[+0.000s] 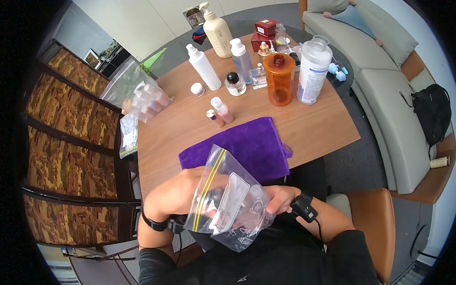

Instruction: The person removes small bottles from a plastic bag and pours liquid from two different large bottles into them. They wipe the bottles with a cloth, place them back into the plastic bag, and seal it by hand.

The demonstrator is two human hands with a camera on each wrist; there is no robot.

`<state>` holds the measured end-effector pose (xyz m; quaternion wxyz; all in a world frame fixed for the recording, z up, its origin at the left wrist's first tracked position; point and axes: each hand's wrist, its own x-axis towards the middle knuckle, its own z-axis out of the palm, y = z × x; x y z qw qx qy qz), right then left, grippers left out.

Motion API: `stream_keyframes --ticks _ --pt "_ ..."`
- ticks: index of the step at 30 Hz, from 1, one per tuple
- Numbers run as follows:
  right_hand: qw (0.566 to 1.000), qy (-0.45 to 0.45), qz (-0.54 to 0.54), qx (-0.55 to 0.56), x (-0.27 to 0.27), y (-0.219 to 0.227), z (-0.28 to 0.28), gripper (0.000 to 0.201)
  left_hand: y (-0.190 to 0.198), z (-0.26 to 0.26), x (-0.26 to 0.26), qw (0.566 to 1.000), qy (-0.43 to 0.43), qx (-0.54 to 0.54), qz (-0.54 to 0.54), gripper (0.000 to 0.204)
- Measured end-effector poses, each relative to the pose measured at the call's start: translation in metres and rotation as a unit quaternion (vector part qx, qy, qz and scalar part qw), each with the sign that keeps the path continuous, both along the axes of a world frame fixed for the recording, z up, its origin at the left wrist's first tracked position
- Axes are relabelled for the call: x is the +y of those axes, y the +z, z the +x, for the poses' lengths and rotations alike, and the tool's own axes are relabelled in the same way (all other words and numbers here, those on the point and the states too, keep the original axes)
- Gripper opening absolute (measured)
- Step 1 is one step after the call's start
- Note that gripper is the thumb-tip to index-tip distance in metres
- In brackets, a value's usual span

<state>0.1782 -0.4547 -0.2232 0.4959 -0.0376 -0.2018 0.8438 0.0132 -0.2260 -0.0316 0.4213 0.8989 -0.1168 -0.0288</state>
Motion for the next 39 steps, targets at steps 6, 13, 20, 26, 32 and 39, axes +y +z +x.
stream_keyframes --ticks 6,13,20,26,32,39 --pt "0.997 -0.069 0.017 0.002 0.000 0.005 0.000 0.113 0.015 -0.012 0.037 0.989 -0.018 -0.069 -0.129 0.075" --pt "0.989 -0.134 -0.048 -0.049 -0.015 0.013 0.012 0.124 0.018 -0.025 0.009 0.995 0.086 -0.041 -0.028 0.050" --pt "0.993 -0.114 0.026 0.010 -0.018 0.007 0.010 0.101 0.012 0.006 0.032 0.964 0.093 -0.191 -0.163 0.033" --pt "0.992 -0.126 -0.005 -0.012 -0.033 0.000 0.019 0.099 -0.019 0.070 0.057 0.899 0.368 -0.179 0.156 0.046" --pt "0.991 -0.132 0.006 -0.016 -0.034 0.010 0.023 0.098 -0.035 0.104 0.038 0.895 0.300 -0.117 0.308 0.049" --pt "0.993 -0.121 -0.001 -0.009 -0.035 0.009 0.024 0.097 0.000 0.071 0.030 0.883 0.351 -0.200 0.238 0.035"
